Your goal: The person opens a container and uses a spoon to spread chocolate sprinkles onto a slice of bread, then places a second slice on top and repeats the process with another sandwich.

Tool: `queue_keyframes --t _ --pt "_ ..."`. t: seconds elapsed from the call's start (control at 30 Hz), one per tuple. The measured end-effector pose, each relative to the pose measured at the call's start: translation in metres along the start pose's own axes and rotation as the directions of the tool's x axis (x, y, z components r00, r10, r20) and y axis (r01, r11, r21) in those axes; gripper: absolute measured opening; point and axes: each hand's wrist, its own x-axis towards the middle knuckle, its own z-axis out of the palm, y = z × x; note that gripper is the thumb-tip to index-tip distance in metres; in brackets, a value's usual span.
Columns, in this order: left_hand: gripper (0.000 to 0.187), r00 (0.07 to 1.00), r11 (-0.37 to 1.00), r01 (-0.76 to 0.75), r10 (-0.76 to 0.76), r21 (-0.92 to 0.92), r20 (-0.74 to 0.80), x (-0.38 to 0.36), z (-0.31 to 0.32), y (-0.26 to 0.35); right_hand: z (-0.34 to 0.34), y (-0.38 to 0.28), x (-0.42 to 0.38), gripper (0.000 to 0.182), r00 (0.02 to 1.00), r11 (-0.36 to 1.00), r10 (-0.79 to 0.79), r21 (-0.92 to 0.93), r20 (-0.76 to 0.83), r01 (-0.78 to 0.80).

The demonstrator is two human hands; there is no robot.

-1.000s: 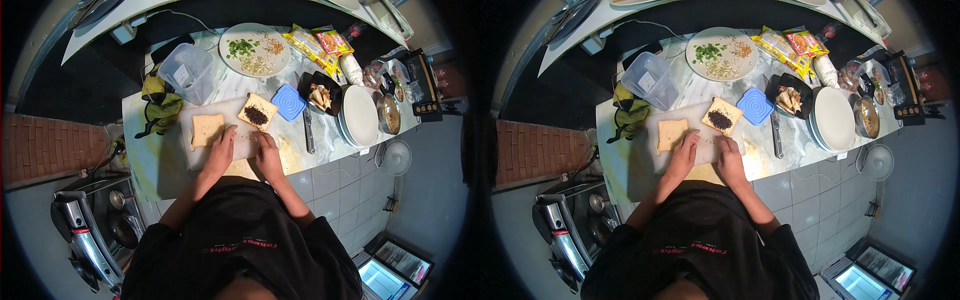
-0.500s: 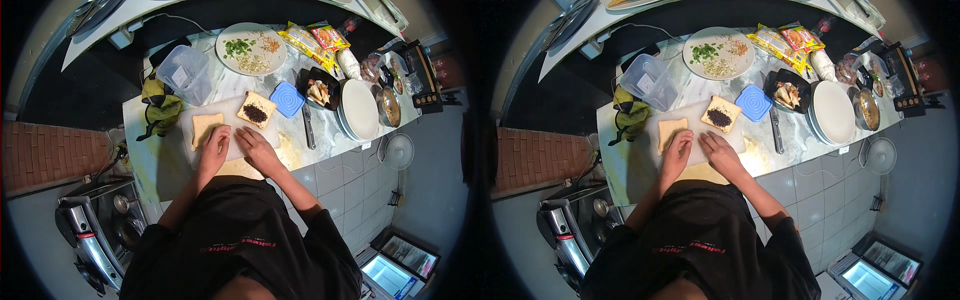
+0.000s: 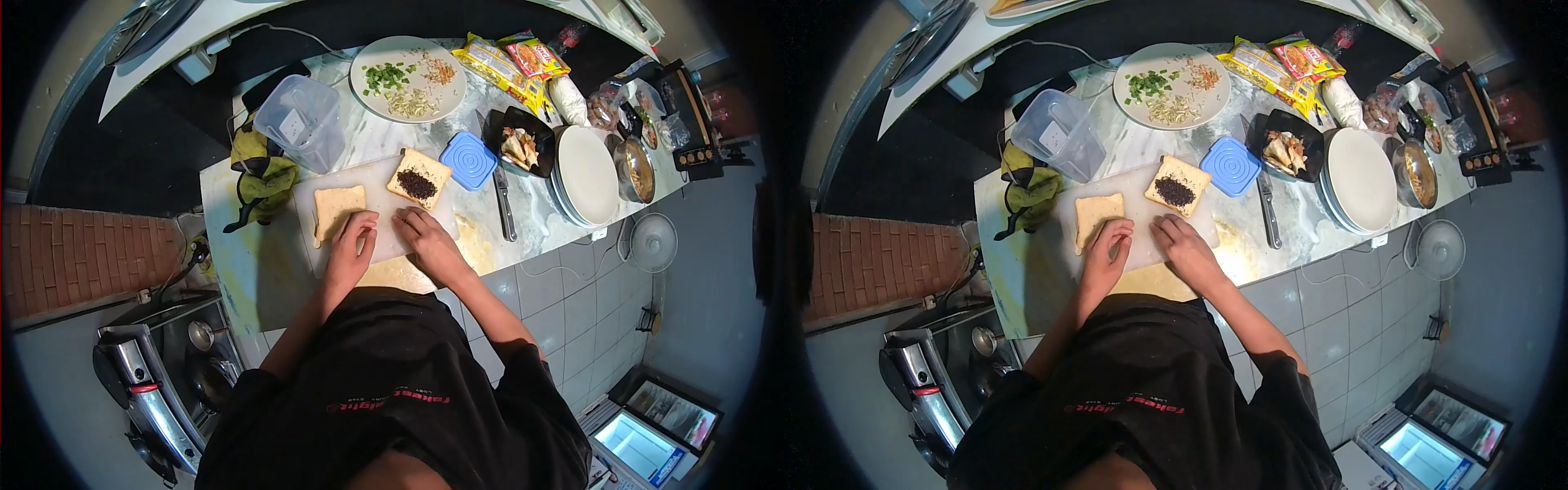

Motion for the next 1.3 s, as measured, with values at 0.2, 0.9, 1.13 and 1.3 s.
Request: queue_keyframes --t 0.2,0.9,1.13,1.3 --pt "0.025 1.0 1.0 -0.007 0.007 0.014 -0.003 0.0 -0.005 -0.002 -0.004 0.006 -0.011 0.054 0.978 0.968 0.19 0.15 0.084 -0.201" --pt "0.022 1.0 1.0 -0.009 0.009 0.01 0.005 0.002 -0.007 0.002 0.008 -0.003 -0.005 0.023 0.992 0.993 0.12 -0.02 0.04 -0.119" --pt "0.022 1.0 1.0 -0.019 0.019 0.02 -0.002 0.003 -0.009 -0.002 0.012 -0.002 -0.002 0.022 0.984 0.985 0.171 -0.022 0.05 -0.17" --pt "0.022 1.0 1.0 -0.016 0.015 0.019 0.008 0.003 -0.009 -0.004 0.011 -0.002 0.0 0.022 0.976 0.979 0.202 -0.032 0.077 -0.2"
